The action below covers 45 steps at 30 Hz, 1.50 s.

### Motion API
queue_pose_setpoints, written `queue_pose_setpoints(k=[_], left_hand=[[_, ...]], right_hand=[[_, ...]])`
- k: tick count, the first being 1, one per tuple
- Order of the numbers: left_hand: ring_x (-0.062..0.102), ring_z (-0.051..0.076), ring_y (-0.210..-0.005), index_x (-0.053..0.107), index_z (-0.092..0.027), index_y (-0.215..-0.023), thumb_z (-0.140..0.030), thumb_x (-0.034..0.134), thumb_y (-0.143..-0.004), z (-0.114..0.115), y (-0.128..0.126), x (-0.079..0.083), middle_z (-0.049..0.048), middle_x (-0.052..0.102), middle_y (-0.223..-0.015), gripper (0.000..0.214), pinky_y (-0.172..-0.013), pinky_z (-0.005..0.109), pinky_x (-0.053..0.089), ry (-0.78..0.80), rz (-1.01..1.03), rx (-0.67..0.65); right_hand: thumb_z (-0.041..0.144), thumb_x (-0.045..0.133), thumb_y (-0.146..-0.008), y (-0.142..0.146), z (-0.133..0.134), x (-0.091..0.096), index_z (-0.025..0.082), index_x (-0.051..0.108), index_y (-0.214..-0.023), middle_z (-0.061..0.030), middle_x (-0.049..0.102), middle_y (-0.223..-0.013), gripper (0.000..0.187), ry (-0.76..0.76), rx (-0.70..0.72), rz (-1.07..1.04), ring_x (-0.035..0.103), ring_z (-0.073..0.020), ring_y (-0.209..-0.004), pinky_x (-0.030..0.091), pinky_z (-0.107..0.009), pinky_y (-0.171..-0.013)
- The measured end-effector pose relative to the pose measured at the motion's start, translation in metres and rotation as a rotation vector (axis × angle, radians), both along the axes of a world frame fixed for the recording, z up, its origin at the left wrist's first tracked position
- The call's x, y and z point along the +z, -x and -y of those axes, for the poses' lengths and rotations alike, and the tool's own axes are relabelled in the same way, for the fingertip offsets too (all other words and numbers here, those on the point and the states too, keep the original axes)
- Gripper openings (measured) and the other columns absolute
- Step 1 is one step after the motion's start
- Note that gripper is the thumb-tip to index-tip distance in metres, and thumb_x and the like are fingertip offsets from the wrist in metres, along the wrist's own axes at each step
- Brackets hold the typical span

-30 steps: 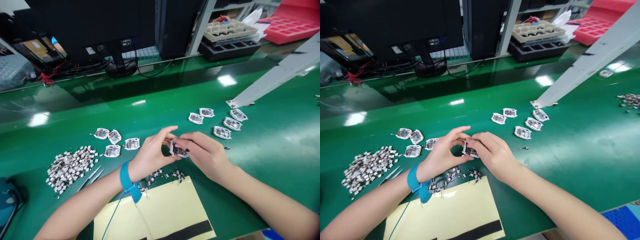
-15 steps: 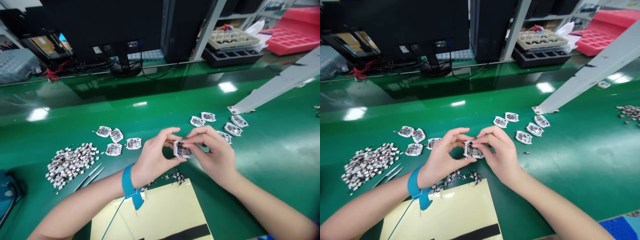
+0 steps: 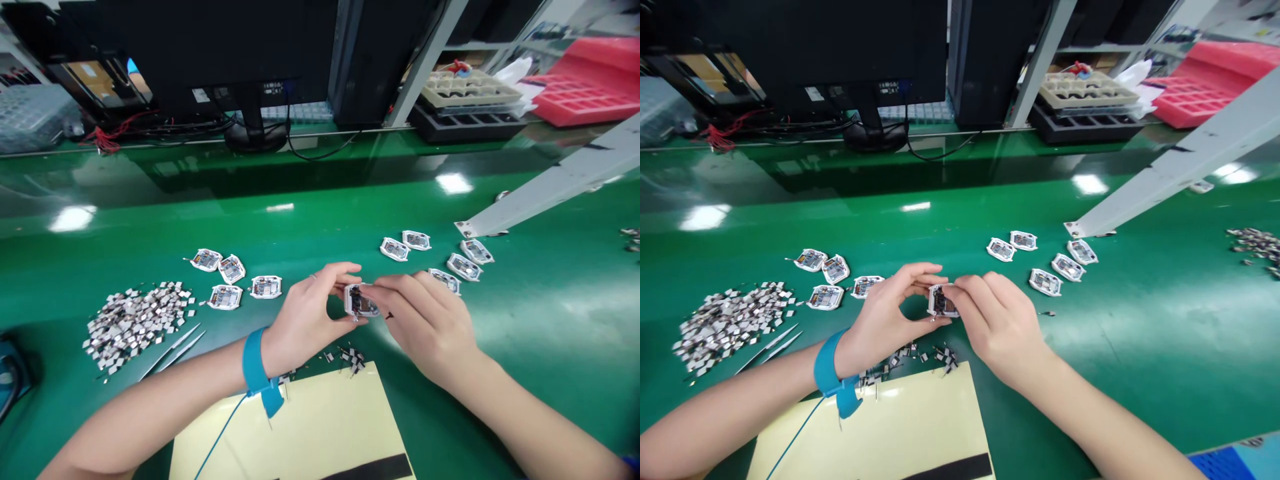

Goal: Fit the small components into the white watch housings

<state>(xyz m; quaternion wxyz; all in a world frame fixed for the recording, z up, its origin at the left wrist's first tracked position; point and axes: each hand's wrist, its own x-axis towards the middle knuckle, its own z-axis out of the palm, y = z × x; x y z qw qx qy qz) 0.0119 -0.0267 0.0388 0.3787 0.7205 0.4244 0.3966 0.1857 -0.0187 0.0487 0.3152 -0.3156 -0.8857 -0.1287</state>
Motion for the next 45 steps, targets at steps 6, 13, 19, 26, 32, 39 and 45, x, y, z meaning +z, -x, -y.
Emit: queue_pose_setpoints(k=[6,13,19,26,32,39,45], left_hand=[[0.061,0.012,-0.079,0.043,-0.020,-0.111,-0.015,0.073,-0.063,0.001,0.000,0.003,0.0020,0.063,-0.096,0.057,-0.073,0.026,0.053,0.017,0.037,-0.018],[0.061,0.014,-0.081,0.045,-0.020,-0.109,-0.013,0.073,-0.062,0.000,0.000,0.000,0.0025,0.063,-0.095,0.055,-0.076,0.027,0.053,0.050,0.070,-0.003],[0.062,0.012,-0.079,0.044,-0.020,-0.106,-0.012,0.073,-0.061,-0.002,-0.001,-0.007,0.0024,0.064,-0.096,0.054,-0.076,0.025,0.052,0.198,0.178,0.001],[0.061,0.010,-0.081,0.044,-0.021,-0.106,-0.017,0.075,-0.060,0.000,-0.001,-0.004,0.0012,0.062,-0.099,0.055,-0.077,0.020,0.051,0.253,0.236,-0.025],[0.061,0.009,-0.078,0.044,-0.021,-0.106,-0.014,0.074,-0.061,0.001,0.000,-0.004,0.0011,0.063,-0.096,0.055,-0.076,0.020,0.051,0.229,0.148,-0.036],[0.061,0.010,-0.076,0.045,-0.018,-0.106,-0.012,0.075,-0.059,0.001,-0.001,-0.001,0.0018,0.064,-0.091,0.057,-0.073,0.020,0.052,0.238,0.103,-0.058],[0.062,0.010,-0.075,0.045,-0.019,-0.105,-0.011,0.074,-0.059,-0.001,0.001,0.000,0.0006,0.064,-0.091,0.055,-0.070,0.019,0.052,0.172,0.070,-0.063]], right_hand=[[0.002,0.055,-0.077,0.005,-0.003,-0.006,0.015,0.054,-0.082,-0.0025,0.056,-0.078,0.013,0.334,0.060,-0.306,0.050,-0.0114,-0.072,0.042,-0.025,-0.061],[0.008,0.060,-0.076,0.004,-0.007,-0.007,0.014,0.056,-0.077,-0.0048,0.056,-0.078,0.007,0.181,0.048,-0.161,0.044,-0.0120,-0.064,0.038,-0.027,-0.056],[0.013,0.054,-0.080,0.001,-0.004,0.002,0.011,0.059,-0.080,-0.0066,0.056,-0.071,0.005,0.131,0.032,0.145,0.040,-0.0141,-0.061,0.037,-0.028,-0.053],[0.007,0.058,-0.078,-0.003,-0.004,-0.003,0.010,0.059,-0.085,-0.0053,0.056,-0.072,0.008,0.187,0.093,-0.074,0.043,-0.0111,-0.062,0.036,-0.026,-0.054],[0.010,0.056,-0.079,-0.002,-0.007,0.000,0.011,0.059,-0.076,-0.0045,0.056,-0.069,0.005,0.367,0.125,-0.050,0.043,-0.0116,-0.062,0.038,-0.027,-0.055],[0.010,0.053,-0.081,0.002,-0.008,0.007,0.011,0.059,-0.074,-0.0058,0.057,-0.067,0.010,0.203,0.128,0.088,0.042,-0.0136,-0.060,0.036,-0.028,-0.054],[0.010,0.044,-0.085,0.006,-0.008,0.015,0.009,0.058,-0.073,-0.0064,0.052,-0.065,0.019,0.189,0.101,0.215,0.041,-0.0152,-0.062,0.036,-0.029,-0.055]])
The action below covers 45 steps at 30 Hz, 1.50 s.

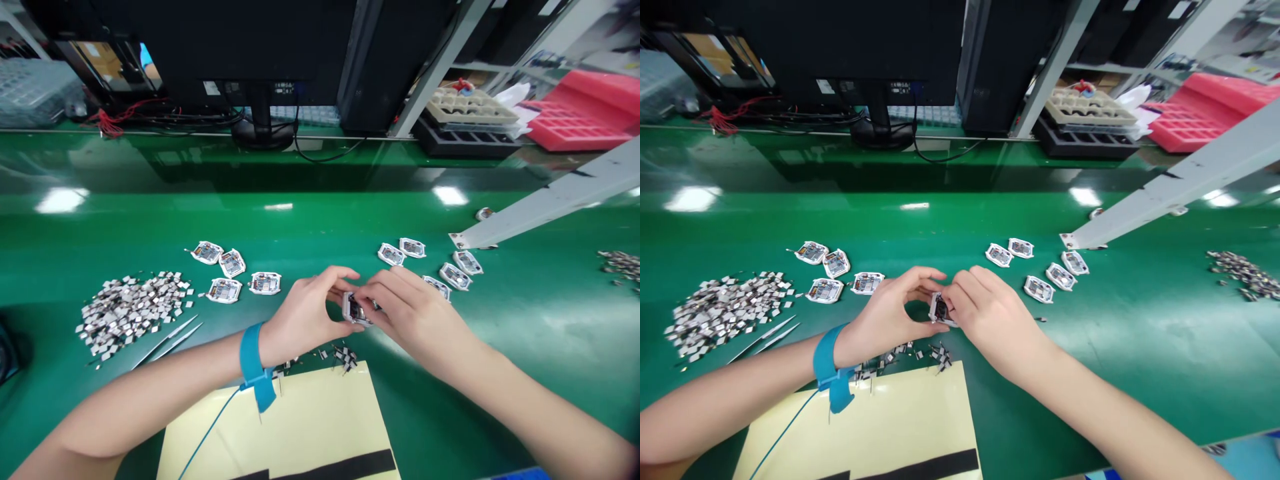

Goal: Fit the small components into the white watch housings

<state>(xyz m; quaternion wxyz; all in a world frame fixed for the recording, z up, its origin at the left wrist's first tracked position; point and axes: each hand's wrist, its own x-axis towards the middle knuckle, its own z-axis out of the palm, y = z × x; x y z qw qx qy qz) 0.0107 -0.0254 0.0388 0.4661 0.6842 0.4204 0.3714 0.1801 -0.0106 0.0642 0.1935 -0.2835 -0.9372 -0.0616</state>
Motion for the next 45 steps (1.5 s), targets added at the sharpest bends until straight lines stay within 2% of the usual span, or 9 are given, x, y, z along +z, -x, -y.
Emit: queue_pose_setpoints(k=[6,11,15,21,31,35,37,42,45], left_hand=[[0.063,0.012,-0.077,0.045,-0.018,-0.102,-0.011,0.074,-0.059,0.001,-0.001,-0.002,0.0019,0.064,-0.091,0.052,-0.071,0.022,0.054,-0.044,-0.049,0.014],[0.064,0.013,-0.077,0.044,-0.019,-0.103,-0.014,0.074,-0.060,-0.006,0.001,-0.008,0.0022,0.064,-0.092,0.052,-0.069,0.023,0.054,-0.072,-0.138,0.007],[0.062,0.017,-0.084,0.042,-0.018,-0.110,-0.015,0.069,-0.068,-0.028,0.022,-0.017,0.0046,0.062,-0.098,0.051,-0.077,0.031,0.052,-0.139,-0.291,0.124],[0.055,0.025,-0.099,0.045,-0.016,-0.111,-0.016,0.059,-0.076,-0.033,0.057,-0.033,0.0093,0.056,-0.111,0.038,-0.085,0.041,0.045,-0.207,-0.578,0.182],[0.042,0.025,-0.112,0.049,-0.015,-0.113,-0.022,0.048,-0.085,0.000,0.078,-0.019,0.0098,0.055,-0.114,0.029,-0.096,0.044,0.035,-0.358,-0.753,0.165],[0.052,0.016,-0.101,0.057,-0.021,-0.105,-0.010,0.037,-0.088,0.012,0.054,0.002,0.0039,0.060,-0.107,0.029,-0.088,0.028,0.043,-0.392,-0.731,-0.303],[0.055,0.017,-0.095,0.059,-0.019,-0.102,-0.009,0.036,-0.087,0.016,0.047,0.010,0.0048,0.061,-0.103,0.029,-0.082,0.027,0.045,-0.327,-0.790,-0.446],[0.059,0.020,-0.081,0.061,-0.018,-0.093,-0.018,0.049,-0.083,0.023,0.053,0.014,0.0047,0.062,-0.094,0.016,-0.072,0.028,0.045,-0.082,-0.965,-0.221],[0.059,0.018,-0.072,0.064,-0.017,-0.080,-0.013,0.045,-0.083,0.027,0.057,0.009,0.0041,0.062,-0.084,0.020,-0.065,0.026,0.044,-0.036,-0.971,-0.207]], right_hand=[[0.006,0.041,-0.084,0.005,0.002,0.000,0.010,0.057,-0.068,-0.0074,0.050,-0.065,0.023,-0.086,0.059,0.153,0.039,-0.0162,-0.061,0.034,-0.030,-0.054],[0.007,0.041,-0.084,-0.008,-0.018,0.003,0.015,0.060,-0.083,-0.0048,0.056,-0.079,0.021,0.029,0.144,0.179,0.048,-0.0149,-0.071,0.042,-0.026,-0.062],[0.028,0.051,-0.083,-0.052,-0.062,-0.015,0.010,0.057,-0.102,-0.0102,0.056,-0.090,0.026,0.083,-0.121,0.067,0.054,-0.0191,-0.083,0.048,-0.031,-0.072],[0.035,0.066,-0.069,-0.088,-0.098,-0.055,0.011,0.064,-0.090,-0.0091,0.057,-0.079,0.033,0.210,-0.327,0.092,0.058,-0.0220,-0.073,0.050,-0.035,-0.066],[0.037,0.066,-0.068,-0.058,-0.046,-0.051,0.014,0.059,-0.081,-0.0044,0.059,-0.076,0.027,0.349,-0.277,0.046,0.057,-0.0191,-0.072,0.046,-0.029,-0.063],[0.040,0.066,-0.070,-0.051,-0.033,-0.054,0.013,0.057,-0.094,-0.0030,0.060,-0.071,0.037,0.355,-0.288,0.040,0.058,-0.0182,-0.066,0.044,-0.026,-0.055],[0.039,0.062,-0.075,-0.051,-0.031,-0.053,0.014,0.055,-0.102,-0.0016,0.060,-0.066,0.037,0.351,-0.297,0.037,0.057,-0.0172,-0.061,0.042,-0.025,-0.052],[0.030,0.057,-0.080,-0.053,-0.029,-0.051,0.020,0.059,-0.101,-0.0025,0.064,-0.077,0.023,0.368,-0.229,0.025,0.058,-0.0160,-0.063,0.044,-0.027,-0.059],[0.023,0.054,-0.082,-0.051,-0.029,-0.055,0.019,0.062,-0.093,-0.0018,0.064,-0.082,0.014,0.408,-0.185,-0.010,0.059,-0.0132,-0.067,0.046,-0.023,-0.061]])
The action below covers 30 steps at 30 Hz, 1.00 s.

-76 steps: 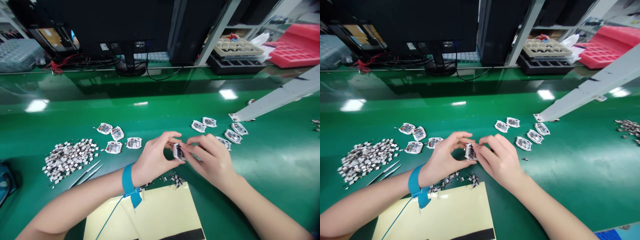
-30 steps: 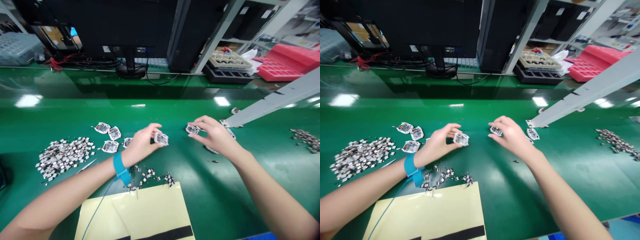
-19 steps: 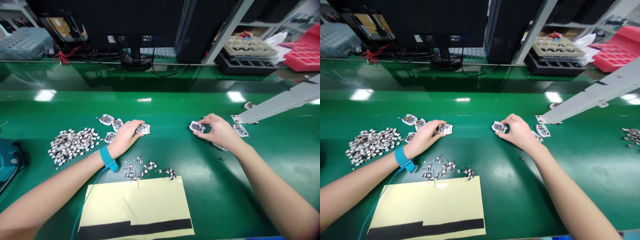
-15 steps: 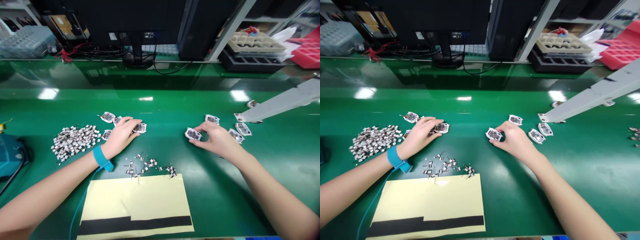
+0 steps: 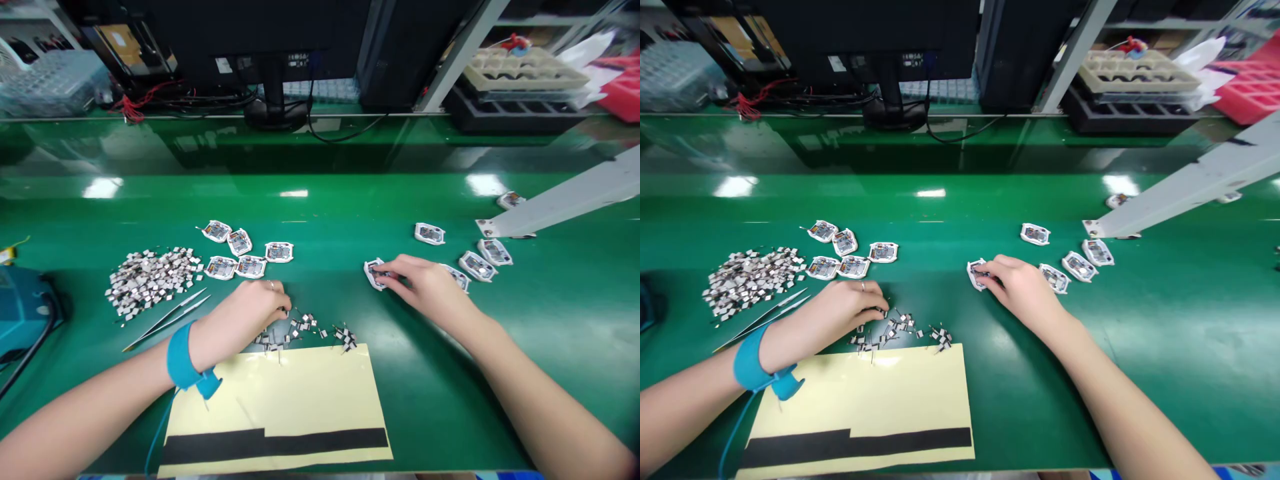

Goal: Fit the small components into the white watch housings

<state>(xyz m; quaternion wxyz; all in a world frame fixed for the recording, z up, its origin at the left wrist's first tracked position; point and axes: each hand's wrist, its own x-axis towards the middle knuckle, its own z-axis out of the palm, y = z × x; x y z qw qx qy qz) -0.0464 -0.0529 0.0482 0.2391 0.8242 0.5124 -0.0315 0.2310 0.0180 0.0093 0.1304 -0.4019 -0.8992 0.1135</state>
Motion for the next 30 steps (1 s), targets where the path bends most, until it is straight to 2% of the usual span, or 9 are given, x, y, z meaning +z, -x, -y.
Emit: queue_pose_setpoints(k=[3,6,10,15,19,23,28,30], left_hand=[[0.059,0.016,-0.070,0.064,-0.017,-0.073,-0.009,0.039,-0.083,0.002,0.001,-0.005,0.0039,0.060,-0.081,0.028,-0.062,0.024,0.042,0.008,0.018,0.003],[0.058,0.017,-0.070,0.063,-0.018,-0.075,-0.011,0.040,-0.082,0.001,0.007,-0.009,0.0036,0.060,-0.083,0.025,-0.062,0.024,0.041,0.014,0.044,0.005],[0.059,0.017,-0.071,0.060,-0.019,-0.085,-0.011,0.046,-0.080,-0.001,0.017,-0.011,0.0021,0.062,-0.081,0.016,-0.062,0.024,0.042,0.028,0.071,0.024],[0.060,0.014,-0.068,0.054,-0.018,-0.098,-0.015,0.052,-0.077,-0.005,0.025,-0.012,0.0006,0.063,-0.078,0.020,-0.058,0.020,0.043,0.104,0.190,0.128],[0.061,0.014,-0.066,0.059,-0.018,-0.090,-0.023,0.054,-0.077,-0.011,0.028,-0.012,0.0006,0.064,-0.072,0.015,-0.056,0.020,0.045,0.236,0.311,0.156],[0.060,0.014,-0.069,0.062,-0.017,-0.078,-0.029,0.056,-0.076,-0.017,0.029,-0.007,0.0033,0.063,-0.078,0.014,-0.058,0.021,0.048,0.263,0.405,0.180],[0.056,0.011,-0.065,0.063,-0.017,-0.070,-0.027,0.060,-0.074,-0.022,0.024,0.002,0.0014,0.060,-0.077,0.012,-0.056,0.019,0.046,0.274,0.458,0.170],[0.057,0.011,-0.064,0.061,-0.016,-0.070,-0.026,0.061,-0.073,-0.024,0.020,0.002,0.0008,0.061,-0.074,0.011,-0.057,0.019,0.046,0.299,0.437,0.163]], right_hand=[[0.021,0.053,-0.083,0.001,0.000,-0.001,0.017,0.062,-0.088,-0.0012,0.063,-0.079,0.012,0.025,-0.004,-0.030,0.057,-0.0101,-0.060,0.045,-0.020,-0.055],[0.022,0.054,-0.082,-0.001,-0.001,0.001,0.016,0.061,-0.092,-0.0023,0.063,-0.078,0.013,0.016,-0.029,-0.043,0.055,-0.0107,-0.056,0.044,-0.021,-0.051],[0.026,0.057,-0.080,-0.007,-0.005,0.001,0.016,0.061,-0.095,-0.0040,0.061,-0.081,0.018,-0.002,-0.048,-0.035,0.056,-0.0134,-0.061,0.044,-0.024,-0.053],[0.021,0.053,-0.082,-0.004,-0.006,-0.002,0.016,0.062,-0.086,-0.0030,0.062,-0.082,0.011,0.002,-0.050,0.014,0.059,-0.0143,-0.066,0.045,-0.025,-0.059],[0.020,0.055,-0.079,0.004,-0.001,-0.002,0.015,0.059,-0.075,-0.0026,0.063,-0.075,0.008,0.000,-0.117,0.058,0.058,-0.0138,-0.056,0.043,-0.024,-0.052],[0.020,0.053,-0.079,0.010,0.005,0.000,0.017,0.057,-0.073,-0.0016,0.062,-0.068,0.009,-0.015,-0.190,0.061,0.057,-0.0137,-0.052,0.040,-0.025,-0.048],[0.018,0.048,-0.077,0.016,0.006,0.002,0.016,0.050,-0.071,-0.0091,0.059,-0.098,0.007,-0.036,-0.189,0.067,0.059,-0.0200,-0.081,0.043,-0.028,-0.063],[0.017,0.048,-0.077,0.018,0.004,0.002,0.017,0.048,-0.072,-0.0072,0.060,-0.088,0.005,-0.006,-0.168,0.089,0.059,-0.0198,-0.077,0.042,-0.028,-0.062]])
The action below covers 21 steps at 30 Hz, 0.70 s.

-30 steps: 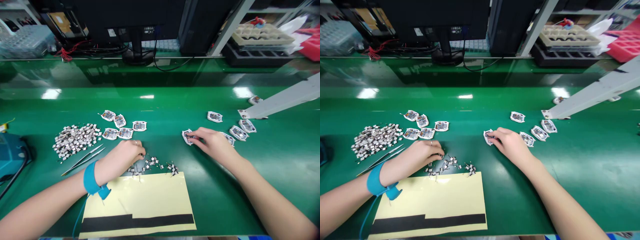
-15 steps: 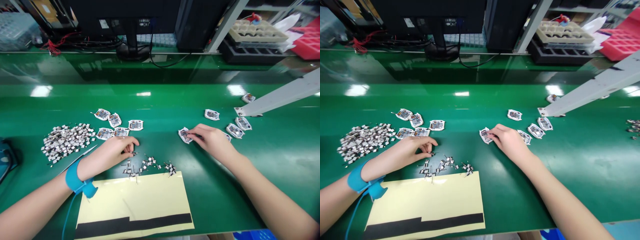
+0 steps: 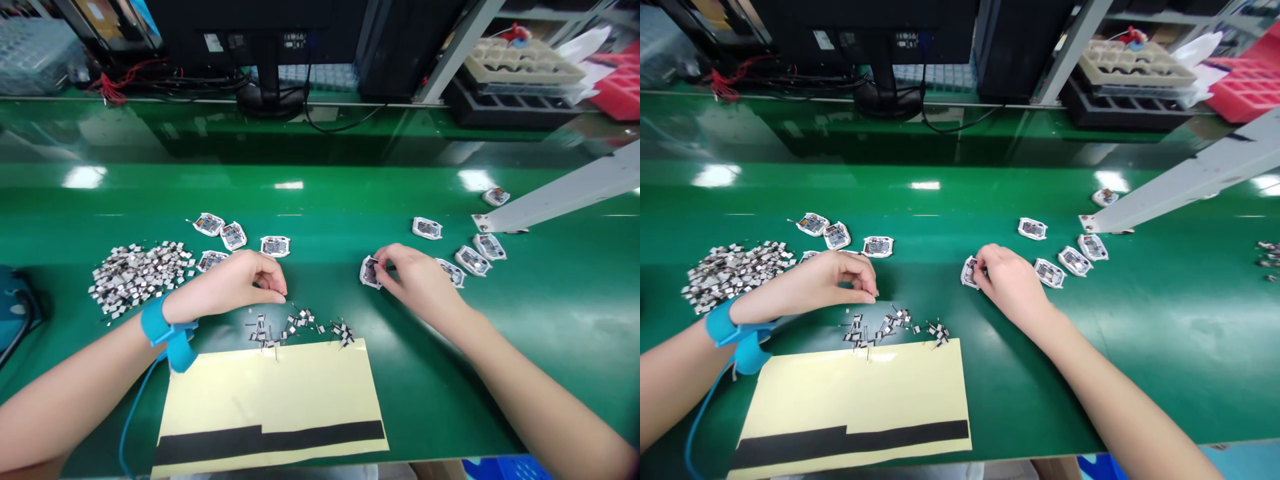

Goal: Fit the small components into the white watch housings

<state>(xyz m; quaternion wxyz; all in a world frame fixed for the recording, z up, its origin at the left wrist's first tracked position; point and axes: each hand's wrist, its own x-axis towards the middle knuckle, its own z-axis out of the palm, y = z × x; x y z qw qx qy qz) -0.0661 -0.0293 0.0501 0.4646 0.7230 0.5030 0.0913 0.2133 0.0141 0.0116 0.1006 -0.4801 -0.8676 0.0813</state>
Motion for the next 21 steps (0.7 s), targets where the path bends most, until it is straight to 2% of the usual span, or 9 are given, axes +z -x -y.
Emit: queue_pose_setpoints(k=[2,4,7,10,13,18,21], left_hand=[[0.058,0.011,-0.064,0.060,-0.016,-0.078,-0.025,0.062,-0.073,-0.001,-0.003,-0.003,0.0002,0.062,-0.073,0.010,-0.058,0.020,0.047,0.019,-0.020,-0.013],[0.059,0.012,-0.067,0.057,-0.018,-0.092,-0.023,0.062,-0.073,-0.001,-0.004,-0.005,-0.0001,0.063,-0.075,0.020,-0.059,0.020,0.047,0.031,-0.029,-0.022],[0.058,0.012,-0.070,0.049,-0.020,-0.108,-0.020,0.057,-0.076,-0.002,-0.003,-0.007,-0.0001,0.060,-0.080,0.033,-0.061,0.021,0.048,0.056,-0.009,-0.029],[0.058,0.011,-0.071,0.046,-0.018,-0.112,-0.017,0.056,-0.075,-0.002,-0.004,-0.006,0.0004,0.058,-0.082,0.038,-0.065,0.022,0.050,0.106,0.090,0.002],[0.058,0.011,-0.073,0.049,-0.016,-0.108,-0.012,0.054,-0.072,-0.003,-0.007,-0.004,0.0009,0.057,-0.081,0.036,-0.067,0.023,0.051,0.144,0.204,0.073],[0.061,0.013,-0.072,0.058,-0.012,-0.087,-0.012,0.051,-0.072,-0.008,-0.024,-0.004,0.0039,0.062,-0.080,0.016,-0.064,0.022,0.051,0.093,0.242,0.124],[0.062,0.013,-0.073,0.060,-0.012,-0.079,-0.010,0.051,-0.072,-0.018,-0.041,-0.009,0.0044,0.064,-0.080,0.011,-0.065,0.021,0.050,0.032,0.247,0.108]], right_hand=[[0.017,0.047,-0.077,0.002,-0.001,0.000,0.018,0.047,-0.074,-0.0045,0.060,-0.072,0.003,0.036,-0.009,0.024,0.057,-0.0190,-0.063,0.039,-0.027,-0.054],[0.018,0.047,-0.077,0.003,-0.001,0.001,0.018,0.045,-0.076,-0.0030,0.058,-0.064,0.002,0.075,-0.028,0.031,0.054,-0.0180,-0.054,0.035,-0.026,-0.048],[0.020,0.044,-0.080,0.003,0.000,0.002,0.018,0.044,-0.076,0.0006,0.057,-0.058,0.004,0.170,-0.019,-0.008,0.053,-0.0144,-0.048,0.034,-0.023,-0.045],[0.021,0.042,-0.080,0.000,-0.002,0.001,0.018,0.045,-0.074,-0.0002,0.058,-0.061,0.007,0.219,-0.006,-0.075,0.053,-0.0129,-0.050,0.035,-0.022,-0.046],[0.021,0.043,-0.076,-0.003,-0.004,-0.002,0.018,0.047,-0.071,-0.0043,0.060,-0.075,0.007,0.213,-0.006,-0.149,0.054,-0.0131,-0.056,0.039,-0.023,-0.050],[0.019,0.049,-0.074,-0.005,-0.004,-0.010,0.018,0.048,-0.069,0.0002,0.058,-0.062,0.006,0.234,-0.026,-0.244,0.053,-0.0109,-0.051,0.040,-0.022,-0.049],[0.022,0.048,-0.080,-0.006,-0.002,-0.010,0.017,0.052,-0.078,0.0003,0.059,-0.066,0.007,0.234,-0.013,-0.260,0.053,-0.0104,-0.052,0.042,-0.022,-0.050]])
